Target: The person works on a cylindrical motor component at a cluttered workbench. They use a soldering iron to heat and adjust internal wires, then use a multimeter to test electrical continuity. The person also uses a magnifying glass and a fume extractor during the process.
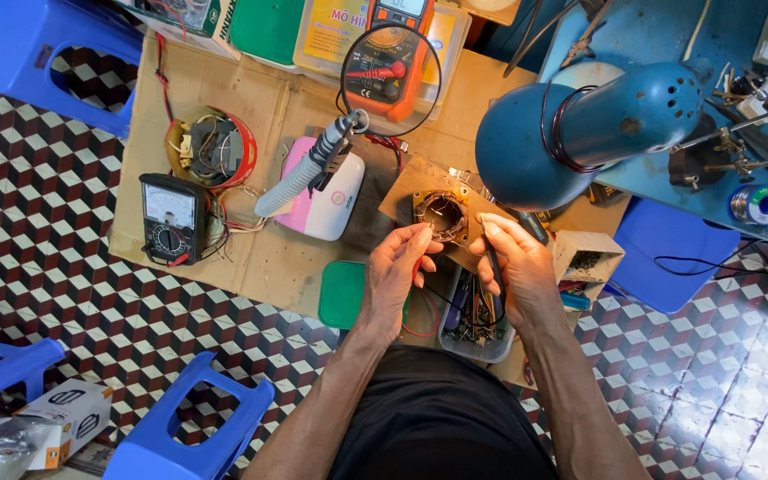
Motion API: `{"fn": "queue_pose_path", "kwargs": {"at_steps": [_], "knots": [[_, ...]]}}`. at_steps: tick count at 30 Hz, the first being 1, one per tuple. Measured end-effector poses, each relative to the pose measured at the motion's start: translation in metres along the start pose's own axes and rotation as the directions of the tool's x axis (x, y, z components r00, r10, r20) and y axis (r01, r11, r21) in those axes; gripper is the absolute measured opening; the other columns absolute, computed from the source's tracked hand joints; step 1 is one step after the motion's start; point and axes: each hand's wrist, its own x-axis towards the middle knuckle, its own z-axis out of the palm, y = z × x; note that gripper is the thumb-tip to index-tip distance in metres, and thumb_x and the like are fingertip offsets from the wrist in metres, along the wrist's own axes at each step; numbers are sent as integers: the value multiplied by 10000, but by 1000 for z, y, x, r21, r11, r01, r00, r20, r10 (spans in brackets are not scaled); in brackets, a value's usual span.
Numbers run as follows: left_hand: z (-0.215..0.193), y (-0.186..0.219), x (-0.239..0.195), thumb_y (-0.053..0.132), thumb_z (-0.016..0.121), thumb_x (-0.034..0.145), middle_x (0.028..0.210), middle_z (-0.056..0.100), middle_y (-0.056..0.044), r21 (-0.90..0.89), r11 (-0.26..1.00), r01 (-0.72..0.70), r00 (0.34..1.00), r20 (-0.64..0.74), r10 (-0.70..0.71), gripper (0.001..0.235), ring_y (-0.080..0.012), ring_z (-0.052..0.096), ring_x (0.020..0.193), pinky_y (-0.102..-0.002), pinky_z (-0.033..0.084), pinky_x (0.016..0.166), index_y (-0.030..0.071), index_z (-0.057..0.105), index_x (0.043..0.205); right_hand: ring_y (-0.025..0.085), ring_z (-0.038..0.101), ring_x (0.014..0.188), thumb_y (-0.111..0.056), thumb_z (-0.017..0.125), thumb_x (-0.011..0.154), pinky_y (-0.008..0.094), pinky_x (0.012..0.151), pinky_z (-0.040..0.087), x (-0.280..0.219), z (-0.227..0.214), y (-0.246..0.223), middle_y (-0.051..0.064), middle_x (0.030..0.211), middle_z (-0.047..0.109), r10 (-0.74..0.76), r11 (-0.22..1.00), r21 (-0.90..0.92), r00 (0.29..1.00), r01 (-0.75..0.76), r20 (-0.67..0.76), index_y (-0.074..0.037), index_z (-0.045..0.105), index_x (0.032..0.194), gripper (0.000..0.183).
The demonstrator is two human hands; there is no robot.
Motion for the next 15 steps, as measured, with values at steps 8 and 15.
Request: {"fn": "queue_pose_path", "kwargs": {"at_steps": [8,15], "knots": [[-2,-7,-2,312,685,954,978,732,-75,-11,1000,23,1000,3,-23,416,-70,595,740,-199,473,578,1,656,1229,103,545,523,-181,549,1025,203,379,364,-6,1,-3,75,847,658,-20,999,26,1000,19,9,-15,579,1363,378],[-7,-10,-2,327,688,955,974,727,-71,-17,999,37,999,23,-36,424,-64,591,747,-194,464,578,4,655,1228,109,545,533,-183,571,1031,211,382,361,2,4,1,83,853,662,-17,1000,-6,1000,17,20,15,577,1341,368]]}}
